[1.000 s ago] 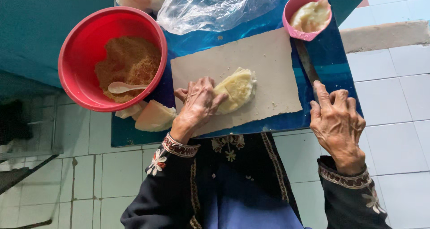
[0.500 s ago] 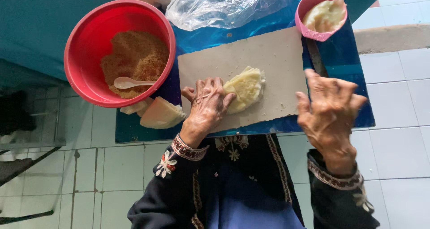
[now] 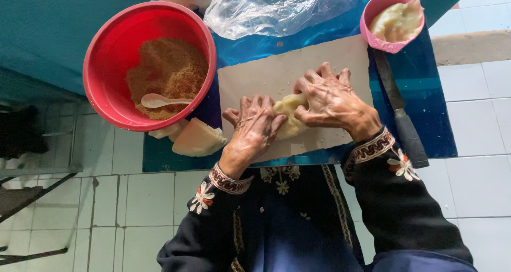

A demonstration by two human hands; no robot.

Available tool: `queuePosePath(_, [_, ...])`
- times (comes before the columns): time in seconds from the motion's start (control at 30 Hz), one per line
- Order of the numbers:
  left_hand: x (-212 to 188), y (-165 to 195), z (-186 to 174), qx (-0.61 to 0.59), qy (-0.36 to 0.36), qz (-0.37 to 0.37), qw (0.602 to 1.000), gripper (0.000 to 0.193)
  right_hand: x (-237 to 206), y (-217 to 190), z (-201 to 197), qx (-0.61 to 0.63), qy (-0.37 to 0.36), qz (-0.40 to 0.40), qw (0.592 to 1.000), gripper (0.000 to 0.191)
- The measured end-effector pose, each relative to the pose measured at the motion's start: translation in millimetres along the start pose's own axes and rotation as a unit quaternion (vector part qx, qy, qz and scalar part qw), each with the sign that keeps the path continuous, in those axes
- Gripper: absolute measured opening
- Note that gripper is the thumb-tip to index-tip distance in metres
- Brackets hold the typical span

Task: The person holds a round pale dough disc on a board and slices it into thin pieces with a knife. They then separate the slices and arrange them in overlapping rows on the board, working through the remaining dough pieces one at a time.

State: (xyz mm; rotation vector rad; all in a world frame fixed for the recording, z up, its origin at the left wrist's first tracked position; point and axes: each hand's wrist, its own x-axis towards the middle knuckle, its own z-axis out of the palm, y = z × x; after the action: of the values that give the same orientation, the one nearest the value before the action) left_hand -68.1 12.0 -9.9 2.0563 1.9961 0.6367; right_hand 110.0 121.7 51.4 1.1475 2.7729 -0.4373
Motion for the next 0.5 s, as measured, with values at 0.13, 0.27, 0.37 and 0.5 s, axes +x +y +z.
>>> queuePosePath(0.13, [-0.9, -2.0, -1.7, -0.029, 0.040, 0.047, 0.998, 0.034, 1.8, -2.1, -2.6, -0.023, 0.003, -0.002, 1.000, 0.043])
queuePosePath(0.27, [-4.4, -1.6, -2.5, -0.037, 0.048, 0.041, 0.997, 0.034, -0.3, -1.8, -2.8, 0.014, -0.026, 0.005, 1.000, 0.044])
queuePosePath(0.37, [-3.6, -0.9, -3.6, -0.059, 0.054, 0.046, 0.996, 0.035, 0.3, -2.7, -6.5, -0.006, -0.016, -0.012, 1.000, 0.039])
queuePosePath(0.5, [-2.2, -1.1, -5.0, -0.067, 0.047, 0.034, 0.996, 0.037, -6.4, -3.9, -8.1, -0.011, 0.008, -0.043, 0.999, 0.032])
